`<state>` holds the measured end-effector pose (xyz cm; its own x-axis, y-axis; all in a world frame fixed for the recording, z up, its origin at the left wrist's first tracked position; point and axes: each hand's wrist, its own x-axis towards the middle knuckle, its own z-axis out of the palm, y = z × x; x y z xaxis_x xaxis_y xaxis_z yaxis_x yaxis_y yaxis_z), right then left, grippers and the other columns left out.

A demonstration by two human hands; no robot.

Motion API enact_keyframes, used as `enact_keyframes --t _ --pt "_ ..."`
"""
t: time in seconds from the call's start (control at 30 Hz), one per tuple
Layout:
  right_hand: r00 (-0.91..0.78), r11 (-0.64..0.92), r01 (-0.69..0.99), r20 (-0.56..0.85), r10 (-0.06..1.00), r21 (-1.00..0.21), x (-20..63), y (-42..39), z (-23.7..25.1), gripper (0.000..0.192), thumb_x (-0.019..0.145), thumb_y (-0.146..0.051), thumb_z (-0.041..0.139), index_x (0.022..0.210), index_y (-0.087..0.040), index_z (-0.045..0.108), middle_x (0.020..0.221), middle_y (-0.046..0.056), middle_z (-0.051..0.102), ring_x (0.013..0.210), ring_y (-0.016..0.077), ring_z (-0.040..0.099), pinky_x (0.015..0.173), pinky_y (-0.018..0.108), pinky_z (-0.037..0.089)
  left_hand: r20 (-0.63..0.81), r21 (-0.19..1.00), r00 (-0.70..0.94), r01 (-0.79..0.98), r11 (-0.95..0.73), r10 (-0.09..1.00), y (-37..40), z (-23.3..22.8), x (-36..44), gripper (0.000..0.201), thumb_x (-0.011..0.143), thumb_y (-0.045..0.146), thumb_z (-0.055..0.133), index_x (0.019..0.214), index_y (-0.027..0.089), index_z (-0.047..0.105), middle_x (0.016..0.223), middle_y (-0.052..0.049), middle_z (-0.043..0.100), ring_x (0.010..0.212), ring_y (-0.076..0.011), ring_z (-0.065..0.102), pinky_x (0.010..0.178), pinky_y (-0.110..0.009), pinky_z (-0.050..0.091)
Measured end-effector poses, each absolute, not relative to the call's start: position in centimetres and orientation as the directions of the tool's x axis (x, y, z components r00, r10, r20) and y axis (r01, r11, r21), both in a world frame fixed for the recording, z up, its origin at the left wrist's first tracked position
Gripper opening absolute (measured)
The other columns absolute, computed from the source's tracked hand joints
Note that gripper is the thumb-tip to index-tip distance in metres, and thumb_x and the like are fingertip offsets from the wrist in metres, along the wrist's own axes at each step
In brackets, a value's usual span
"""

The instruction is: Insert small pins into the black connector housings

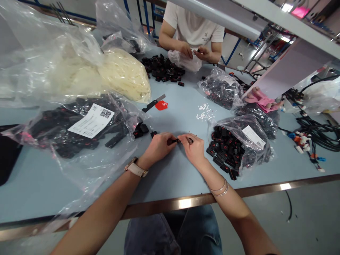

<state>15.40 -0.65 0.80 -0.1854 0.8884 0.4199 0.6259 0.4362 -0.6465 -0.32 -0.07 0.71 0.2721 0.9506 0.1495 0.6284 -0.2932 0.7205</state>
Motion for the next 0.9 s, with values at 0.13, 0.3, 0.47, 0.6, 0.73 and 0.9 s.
enact_keyframes --t 0.13,0.3,0.47,0.6,0.73,0.9 --pt "-0.197 0.412 0.694 0.395 0.897 -0.590 15.10 -0.53 0.89 0.035 0.093 -0.040 0.043 0.079 -0.021 0.069 0.079 0.005 0.072 0.078 0.0151 0.067 0.074 0.025 0.048 0.146 0.718 0.279 0.630 -0.296 0.949 -0.11 0.58 -0.33 0.008 0.072 0.016 0.055 0.065 0.016 0.054 0.063 0.000 0.056 0.058 -0.0116 0.049 0.058 -0.023 0.038" --pt "-0.220 0.458 0.689 0.441 0.870 -0.561 15.05 -0.63 1.00 0.036 0.094 -0.037 0.042 0.079 -0.019 0.069 0.078 0.006 0.072 0.076 0.0144 0.067 0.072 0.024 0.049 0.149 0.715 0.276 0.633 -0.296 0.950 -0.04 0.43 -0.32 0.008 0.071 0.013 0.056 0.064 0.016 0.055 0.063 -0.001 0.057 0.058 -0.0113 0.049 0.057 -0.023 0.038" --pt "-0.104 0.483 0.635 0.553 0.827 -0.603 15.54 -0.88 1.04 0.043 0.095 -0.040 0.036 0.075 -0.019 0.068 0.071 0.005 0.071 0.068 0.0132 0.067 0.069 0.024 0.050 0.111 0.732 0.260 0.632 -0.256 0.959 -0.02 0.71 -0.26 0.004 0.073 0.017 0.059 0.069 0.016 0.059 0.064 -0.001 0.059 0.058 -0.0122 0.051 0.059 -0.024 0.040" --pt "-0.085 0.473 0.635 0.553 0.829 -0.611 15.71 -0.82 1.05 0.043 0.094 -0.042 0.038 0.073 -0.019 0.068 0.067 0.004 0.071 0.061 0.0127 0.065 0.065 0.023 0.050 0.108 0.729 0.262 0.635 -0.255 0.959 -0.01 0.65 -0.31 0.005 0.073 0.018 0.058 0.070 0.016 0.060 0.064 -0.001 0.060 0.059 -0.0121 0.052 0.060 -0.024 0.041" --pt "-0.113 0.480 0.636 0.543 0.832 -0.604 15.64 -0.73 0.98 0.045 0.094 -0.042 0.036 0.073 -0.018 0.068 0.070 0.005 0.072 0.066 0.0132 0.067 0.066 0.023 0.050 0.118 0.727 0.271 0.631 -0.269 0.955 0.03 0.46 -0.39 0.005 0.073 0.019 0.057 0.071 0.015 0.060 0.066 -0.001 0.061 0.059 -0.0119 0.052 0.060 -0.024 0.041" --pt "-0.110 0.498 0.630 0.567 0.817 -0.595 15.50 -0.72 0.97 0.045 0.095 -0.042 0.035 0.073 -0.019 0.068 0.069 0.005 0.072 0.068 0.0133 0.068 0.067 0.022 0.050 0.121 0.725 0.272 0.633 -0.272 0.955 0.06 0.36 -0.41 0.005 0.073 0.019 0.057 0.071 0.015 0.059 0.066 -0.002 0.061 0.059 -0.0123 0.052 0.060 -0.024 0.041"
